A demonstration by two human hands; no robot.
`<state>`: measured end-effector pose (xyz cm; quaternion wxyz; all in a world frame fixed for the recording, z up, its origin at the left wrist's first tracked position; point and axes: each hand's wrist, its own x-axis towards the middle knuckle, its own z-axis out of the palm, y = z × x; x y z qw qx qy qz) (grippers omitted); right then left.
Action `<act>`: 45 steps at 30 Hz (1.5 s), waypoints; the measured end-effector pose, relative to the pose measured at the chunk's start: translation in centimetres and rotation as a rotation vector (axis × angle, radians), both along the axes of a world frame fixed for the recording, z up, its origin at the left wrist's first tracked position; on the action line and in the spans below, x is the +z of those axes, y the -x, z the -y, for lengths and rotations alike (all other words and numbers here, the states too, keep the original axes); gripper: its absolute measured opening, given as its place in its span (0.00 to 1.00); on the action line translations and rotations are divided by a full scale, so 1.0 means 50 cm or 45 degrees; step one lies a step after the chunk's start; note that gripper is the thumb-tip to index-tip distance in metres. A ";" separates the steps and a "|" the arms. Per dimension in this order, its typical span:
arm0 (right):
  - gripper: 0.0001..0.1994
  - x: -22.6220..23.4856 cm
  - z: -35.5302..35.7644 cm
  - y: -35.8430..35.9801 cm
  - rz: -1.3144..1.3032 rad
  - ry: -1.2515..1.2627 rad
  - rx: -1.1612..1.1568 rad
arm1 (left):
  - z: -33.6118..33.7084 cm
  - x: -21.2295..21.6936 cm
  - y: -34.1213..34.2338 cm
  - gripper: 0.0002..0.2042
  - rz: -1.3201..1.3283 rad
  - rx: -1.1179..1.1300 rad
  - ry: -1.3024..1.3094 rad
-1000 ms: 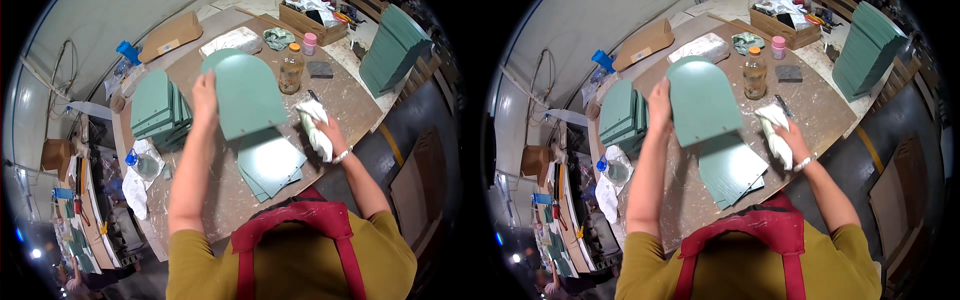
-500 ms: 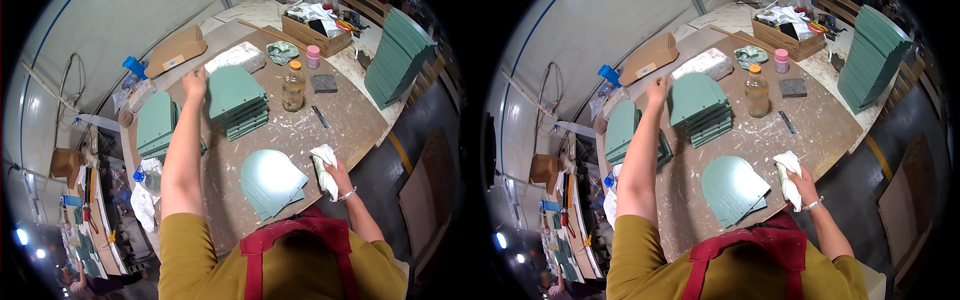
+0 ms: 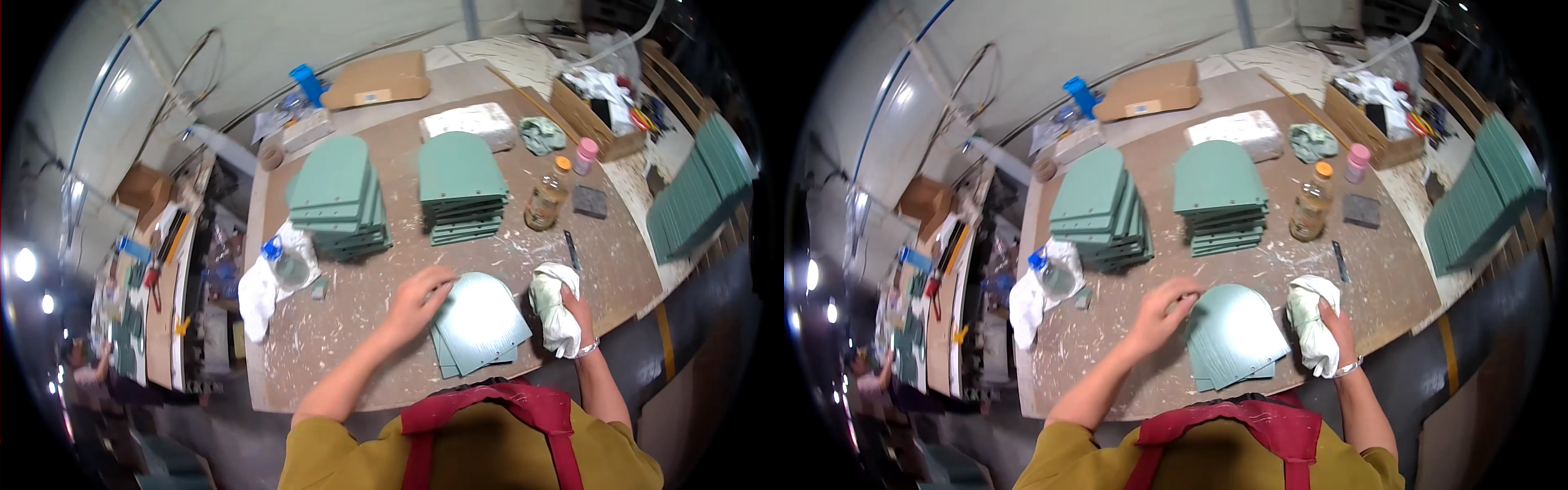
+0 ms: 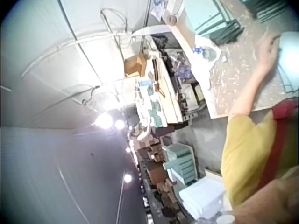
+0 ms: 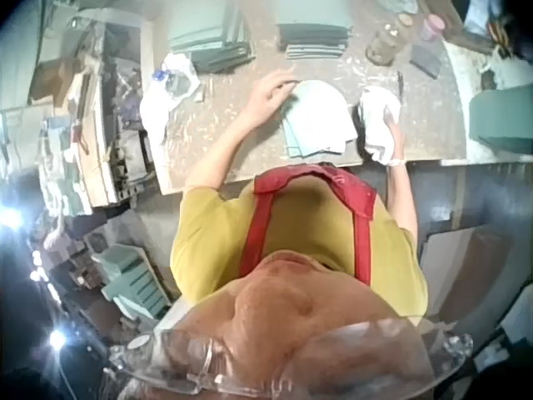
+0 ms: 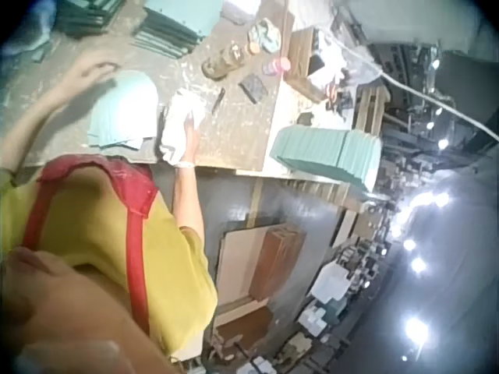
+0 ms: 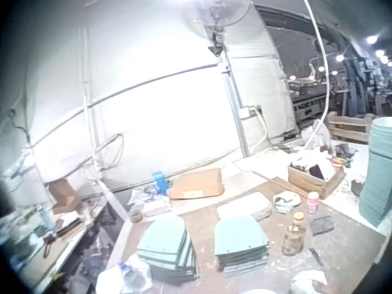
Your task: The person cleans green wooden chair components using a cloth and a liquid from a bottle, then stacks them on a workbench.
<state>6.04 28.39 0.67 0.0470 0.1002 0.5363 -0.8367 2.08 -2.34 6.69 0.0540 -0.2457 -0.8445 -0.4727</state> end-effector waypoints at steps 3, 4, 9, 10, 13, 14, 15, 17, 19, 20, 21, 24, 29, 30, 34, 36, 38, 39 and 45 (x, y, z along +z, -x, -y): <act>0.17 0.033 0.013 0.024 -0.088 -0.251 0.178 | 0.032 -0.033 -0.132 0.09 0.251 0.403 -0.259; 0.16 0.056 0.031 0.030 -0.165 -0.356 0.228 | 0.035 -0.045 -0.171 0.09 0.324 0.542 -0.368; 0.24 0.076 0.108 0.048 -1.423 -1.497 0.580 | 0.009 -0.086 -0.381 0.09 0.484 0.998 -0.571; 0.27 0.055 0.120 0.042 -1.357 -1.723 0.937 | 0.006 -0.096 -0.415 0.09 0.484 1.026 -0.544; 0.28 0.087 0.133 0.045 -1.371 -1.874 1.113 | 0.016 -0.101 -0.505 0.09 0.440 1.164 -0.452; 0.26 0.127 0.140 0.042 -1.447 -1.873 1.042 | 0.020 -0.108 -0.546 0.09 0.403 1.214 -0.506; 0.24 0.169 0.156 0.035 -1.522 -1.702 0.905 | 0.033 -0.111 -0.577 0.09 0.387 1.289 -0.536; 0.19 0.230 0.206 0.008 -1.500 -1.334 0.729 | 0.073 -0.114 -0.637 0.09 0.347 1.430 -0.577; 0.15 0.249 0.283 -0.043 -1.398 -1.038 0.741 | 0.114 -0.128 -0.705 0.09 0.294 1.562 -0.579; 0.15 0.241 0.326 -0.077 -1.381 -1.015 0.849 | 0.140 -0.131 -0.744 0.09 0.272 1.623 -0.566; 0.14 0.226 0.372 -0.114 -1.364 -0.992 0.956 | 0.162 -0.133 -0.784 0.09 0.296 1.665 -0.538; 0.14 0.181 0.530 -0.245 -1.684 -1.078 1.299 | 0.230 -0.154 -0.909 0.07 0.290 1.733 -0.482; 0.11 0.131 0.775 -0.421 -1.870 -0.915 1.737 | 0.357 -0.168 -1.113 0.12 0.461 1.876 -0.580; 0.11 0.116 0.818 -0.435 -1.884 -0.913 1.745 | 0.383 -0.179 -1.144 0.12 0.452 1.902 -0.674; 0.09 0.075 0.947 -0.462 -1.859 -0.952 1.803 | 0.492 -0.169 -1.199 0.03 0.292 1.947 -0.680; 0.07 0.053 0.993 -0.457 -1.815 -1.032 1.759 | 0.553 -0.188 -1.205 0.03 0.263 1.928 -0.735; 0.06 0.045 1.045 -0.454 -1.802 -1.139 1.703 | 0.616 -0.194 -1.208 0.03 0.247 1.888 -0.707; 0.05 0.048 1.067 -0.449 -1.803 -1.225 1.666 | 0.643 -0.189 -1.204 0.03 0.268 1.873 -0.670; 0.06 0.009 1.246 -0.406 -1.752 -1.403 1.495 | 0.856 -0.156 -1.196 0.04 0.348 1.761 -0.484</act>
